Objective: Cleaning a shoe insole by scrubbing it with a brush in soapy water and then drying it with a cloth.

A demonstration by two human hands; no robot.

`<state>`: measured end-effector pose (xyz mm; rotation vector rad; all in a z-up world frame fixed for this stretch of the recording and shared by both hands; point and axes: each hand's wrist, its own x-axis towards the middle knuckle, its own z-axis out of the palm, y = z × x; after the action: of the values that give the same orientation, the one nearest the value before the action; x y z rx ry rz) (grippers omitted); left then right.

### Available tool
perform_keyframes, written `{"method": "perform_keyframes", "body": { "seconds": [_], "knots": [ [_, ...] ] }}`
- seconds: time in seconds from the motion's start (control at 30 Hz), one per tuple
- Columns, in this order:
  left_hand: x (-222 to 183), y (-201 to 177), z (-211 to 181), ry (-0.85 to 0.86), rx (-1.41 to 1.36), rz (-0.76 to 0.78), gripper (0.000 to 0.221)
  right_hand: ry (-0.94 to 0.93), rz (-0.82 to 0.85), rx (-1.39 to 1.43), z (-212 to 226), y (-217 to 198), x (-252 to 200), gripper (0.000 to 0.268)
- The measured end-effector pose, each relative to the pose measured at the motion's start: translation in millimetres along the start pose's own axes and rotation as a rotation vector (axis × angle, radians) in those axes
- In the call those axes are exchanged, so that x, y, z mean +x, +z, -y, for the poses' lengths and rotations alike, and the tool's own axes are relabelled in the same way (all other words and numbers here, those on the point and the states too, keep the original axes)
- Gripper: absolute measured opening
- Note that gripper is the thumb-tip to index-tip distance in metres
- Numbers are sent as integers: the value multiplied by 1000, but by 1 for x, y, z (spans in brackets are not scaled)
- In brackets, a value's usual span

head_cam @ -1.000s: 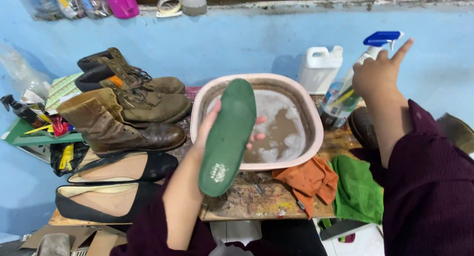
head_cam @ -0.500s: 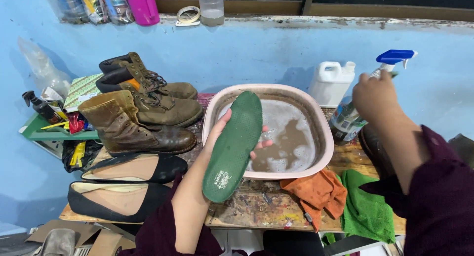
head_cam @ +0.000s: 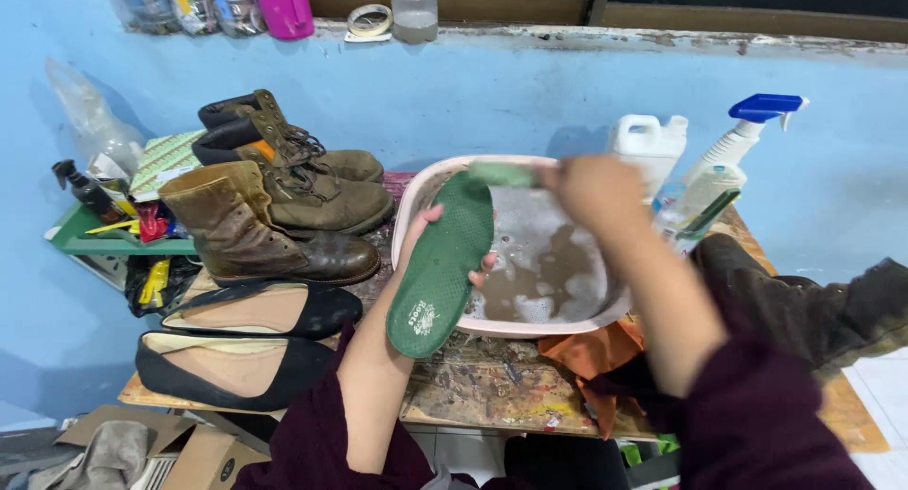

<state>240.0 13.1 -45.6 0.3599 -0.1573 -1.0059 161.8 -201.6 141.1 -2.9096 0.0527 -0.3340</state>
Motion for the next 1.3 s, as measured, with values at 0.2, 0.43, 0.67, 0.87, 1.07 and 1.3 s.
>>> {"method": "perform_keyframes", "body": {
  "seconds": [0.2,0.43,0.67,0.87,1.07,1.3],
  "knots": [
    [-6,23,12,108,137,-188,59,-29,-233,-78,-1,98,23,53],
    [-10,44,18,150,153,-338,43,-229,-136,68,-2,88,5,55],
    [-16,60,21,178,232,-369,38,-134,-326,-68,-9,96,12,52],
    [-23,96,34,178,296,-470,30,-167,-368,-59,-20,102,9,49],
    [-24,109,37,169,340,-506,28,-147,-368,-11,-28,104,17,47],
    [-21,99,36,153,381,-458,47,-37,-232,6,-32,110,28,52]
  ]
}}
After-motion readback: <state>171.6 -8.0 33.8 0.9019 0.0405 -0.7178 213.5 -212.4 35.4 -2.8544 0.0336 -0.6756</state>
